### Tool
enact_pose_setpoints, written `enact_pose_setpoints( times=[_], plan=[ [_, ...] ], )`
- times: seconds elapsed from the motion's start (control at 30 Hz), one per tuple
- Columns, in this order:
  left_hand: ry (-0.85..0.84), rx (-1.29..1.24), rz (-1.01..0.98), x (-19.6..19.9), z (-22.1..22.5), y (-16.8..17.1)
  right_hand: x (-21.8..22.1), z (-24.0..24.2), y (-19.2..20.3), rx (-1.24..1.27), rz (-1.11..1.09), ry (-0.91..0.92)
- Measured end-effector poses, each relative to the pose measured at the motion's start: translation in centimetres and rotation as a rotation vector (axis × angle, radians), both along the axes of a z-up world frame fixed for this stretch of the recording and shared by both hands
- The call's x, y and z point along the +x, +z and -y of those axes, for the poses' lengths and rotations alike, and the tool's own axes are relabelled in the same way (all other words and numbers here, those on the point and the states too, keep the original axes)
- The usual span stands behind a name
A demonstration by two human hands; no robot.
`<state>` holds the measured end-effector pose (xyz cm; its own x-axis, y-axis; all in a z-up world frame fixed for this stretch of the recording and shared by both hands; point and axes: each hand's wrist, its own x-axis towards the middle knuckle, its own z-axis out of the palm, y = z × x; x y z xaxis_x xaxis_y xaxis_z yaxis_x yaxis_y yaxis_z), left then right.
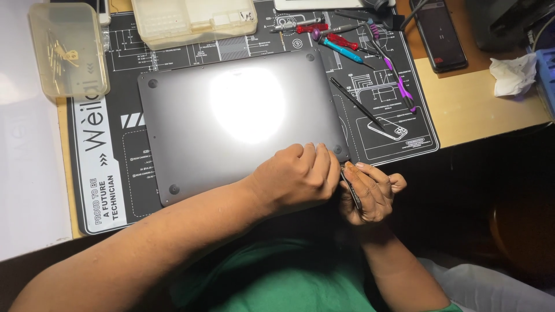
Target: Removing the back cover of a laptop using prying tools and hands to release internal clips.
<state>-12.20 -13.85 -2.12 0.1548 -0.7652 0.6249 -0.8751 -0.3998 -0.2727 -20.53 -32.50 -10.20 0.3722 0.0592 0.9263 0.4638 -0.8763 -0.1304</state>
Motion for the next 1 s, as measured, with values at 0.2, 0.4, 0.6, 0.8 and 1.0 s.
enact_pose_setpoints(
  times=[0.2,0.4,0.6,0.8,1.0],
  plan=[
    [-0.045,0.027,-0.006,-0.1,-0.1,-0.4,-0.2,0.4,0.1,-0.088,-0.025,0.045],
    [-0.073,0.028,-0.011,-0.1,0.0,-1.1,-0.2,1.7,-0.9,-0.165,-0.025,0.101],
    [-0.071,0.059,0.013,0.3,0.0,-1.2,0.6,4.4,2.2,-0.131,0.077,0.052],
    [-0.062,0.079,0.012,-0.2,-0.1,-1.1,6.5,7.2,8.9,-0.323,-0.510,-0.113],
    [-0.059,0.050,-0.004,-0.1,-0.1,-1.2,10.0,7.7,8.4,-0.524,-0.440,-0.277]
  ],
)
